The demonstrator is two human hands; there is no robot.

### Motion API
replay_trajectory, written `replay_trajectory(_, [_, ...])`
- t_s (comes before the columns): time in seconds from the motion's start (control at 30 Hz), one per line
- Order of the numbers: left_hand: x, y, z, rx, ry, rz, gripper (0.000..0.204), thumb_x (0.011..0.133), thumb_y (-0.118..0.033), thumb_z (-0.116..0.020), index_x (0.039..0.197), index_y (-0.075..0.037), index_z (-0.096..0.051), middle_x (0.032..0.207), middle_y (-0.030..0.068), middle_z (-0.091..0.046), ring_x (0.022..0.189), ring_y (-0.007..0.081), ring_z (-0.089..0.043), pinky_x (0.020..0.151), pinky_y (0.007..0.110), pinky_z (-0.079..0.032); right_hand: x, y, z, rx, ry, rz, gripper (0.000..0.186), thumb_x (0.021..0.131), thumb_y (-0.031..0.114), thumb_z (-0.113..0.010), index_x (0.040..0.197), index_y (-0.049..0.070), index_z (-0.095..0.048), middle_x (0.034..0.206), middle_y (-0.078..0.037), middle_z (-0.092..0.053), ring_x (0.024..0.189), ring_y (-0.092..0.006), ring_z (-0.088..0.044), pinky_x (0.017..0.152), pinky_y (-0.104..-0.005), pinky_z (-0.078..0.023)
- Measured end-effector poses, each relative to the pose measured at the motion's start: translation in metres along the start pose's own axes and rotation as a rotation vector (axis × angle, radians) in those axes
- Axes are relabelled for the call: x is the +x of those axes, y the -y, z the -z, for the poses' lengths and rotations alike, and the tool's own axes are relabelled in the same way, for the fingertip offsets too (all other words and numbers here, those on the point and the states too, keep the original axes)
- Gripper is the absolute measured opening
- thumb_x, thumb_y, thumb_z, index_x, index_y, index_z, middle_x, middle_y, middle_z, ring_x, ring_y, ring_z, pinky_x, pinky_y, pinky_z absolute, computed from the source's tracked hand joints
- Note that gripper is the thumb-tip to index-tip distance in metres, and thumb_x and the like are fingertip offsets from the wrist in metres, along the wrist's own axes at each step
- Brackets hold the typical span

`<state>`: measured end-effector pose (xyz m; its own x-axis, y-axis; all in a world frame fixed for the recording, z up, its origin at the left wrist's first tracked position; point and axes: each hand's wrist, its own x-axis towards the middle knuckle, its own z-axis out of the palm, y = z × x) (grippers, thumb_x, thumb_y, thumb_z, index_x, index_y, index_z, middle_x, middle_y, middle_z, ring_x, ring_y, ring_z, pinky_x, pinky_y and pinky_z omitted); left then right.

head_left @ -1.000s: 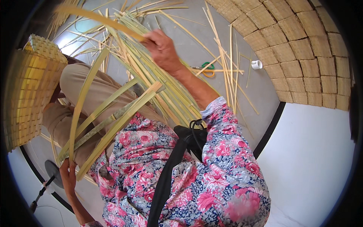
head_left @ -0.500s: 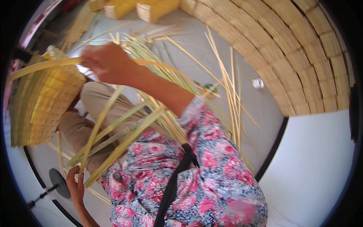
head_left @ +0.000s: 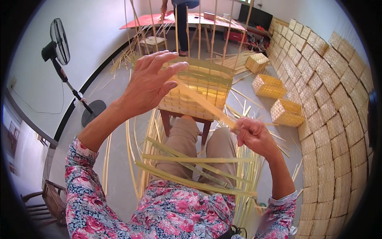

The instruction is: The person weaves a rectangular basket using thin bamboo strips. They interlace the strips through the vertical frame, trim excess material with scissors, and tighten the weave by hand.

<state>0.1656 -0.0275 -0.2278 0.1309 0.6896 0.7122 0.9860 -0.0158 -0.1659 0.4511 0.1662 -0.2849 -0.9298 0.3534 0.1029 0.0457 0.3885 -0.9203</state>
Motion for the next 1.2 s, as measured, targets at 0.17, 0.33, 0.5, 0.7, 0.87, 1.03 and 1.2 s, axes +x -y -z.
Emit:
replay_trajectory(0.17, [-0.021,0.041,0.007,-0.327,0.236,0.097,0.011,0.092,-0.011,-0.062,0.097,-0.001,-0.063,0.087,0.0085,-0.059,0.084,0.0259,-0.055,0.076,0.037,-0.045,0.030,0.029,-0.005,-0.189,0.089,0.015,0.012,0.098,0.010,-0.056,0.093,0.003,-0.063,0.063,0.002,-0.057,0.057,-0.0047,-0.054,0.051,-0.0212,-0.040])
replay_trajectory(0.33, [-0.031,0.083,0.035,-0.345,0.136,0.183,0.014,0.095,-0.011,-0.060,0.090,0.003,-0.061,0.078,0.0082,-0.054,0.070,0.0189,-0.050,0.065,0.031,-0.043,0.055,0.068,-0.009,0.062,0.354,-0.202,0.023,0.100,0.020,-0.054,0.094,0.001,-0.065,0.065,-0.003,-0.063,0.052,-0.0079,-0.056,0.050,-0.0220,-0.043])
replay_trajectory(0.5, [-0.057,0.136,0.031,-0.338,0.063,0.306,0.015,0.097,-0.010,-0.057,0.093,0.004,-0.061,0.079,0.0058,-0.055,0.070,0.0130,-0.050,0.065,0.027,-0.043,0.036,0.031,0.045,0.193,0.413,-0.363,0.028,0.101,0.025,-0.053,0.096,0.001,-0.067,0.063,-0.004,-0.062,0.045,-0.0077,-0.052,0.043,-0.0204,-0.040])
replay_trajectory(0.7, [-0.084,0.150,-0.013,-0.755,0.144,0.549,0.014,0.096,-0.013,-0.062,0.097,0.001,-0.066,0.081,0.0019,-0.062,0.072,0.0073,-0.058,0.065,0.022,-0.049,0.068,0.068,0.088,-0.412,0.032,-0.208,0.013,0.099,0.009,-0.055,0.103,0.006,-0.067,0.061,0.003,-0.054,0.051,-0.0040,-0.050,0.046,-0.0210,-0.040])
replay_trajectory(0.87, [-0.074,0.172,-0.048,-0.797,-0.082,0.772,0.014,0.094,-0.014,-0.067,0.097,0.000,-0.068,0.080,0.0031,-0.067,0.068,0.0062,-0.062,0.060,0.021,-0.052,0.082,0.050,0.083,-0.434,-0.091,-0.140,0.015,0.099,0.009,-0.053,0.106,0.008,-0.067,0.064,0.004,-0.054,0.054,-0.0028,-0.046,0.048,-0.0202,-0.035])
replay_trajectory(1.03, [-0.074,0.213,-0.075,-0.786,-0.353,0.790,0.014,0.094,-0.010,-0.066,0.102,0.000,-0.070,0.083,0.0039,-0.070,0.075,0.0077,-0.066,0.067,0.023,-0.056,0.124,0.021,0.074,-0.534,-0.167,0.007,0.013,0.099,0.012,-0.053,0.102,0.010,-0.066,0.063,0.004,-0.055,0.057,-0.0024,-0.038,0.051,-0.0220,-0.029])
replay_trajectory(1.2, [-0.070,0.220,-0.081,-0.517,-0.448,0.802,0.014,0.092,-0.009,-0.067,0.100,-0.001,-0.075,0.089,0.0040,-0.072,0.079,0.0077,-0.065,0.071,0.021,-0.053,0.147,0.022,0.068,-0.508,-0.205,-0.028,0.014,0.098,0.015,-0.055,0.095,0.009,-0.067,0.059,0.004,-0.053,0.054,-0.0015,-0.036,0.051,-0.0225,-0.027])
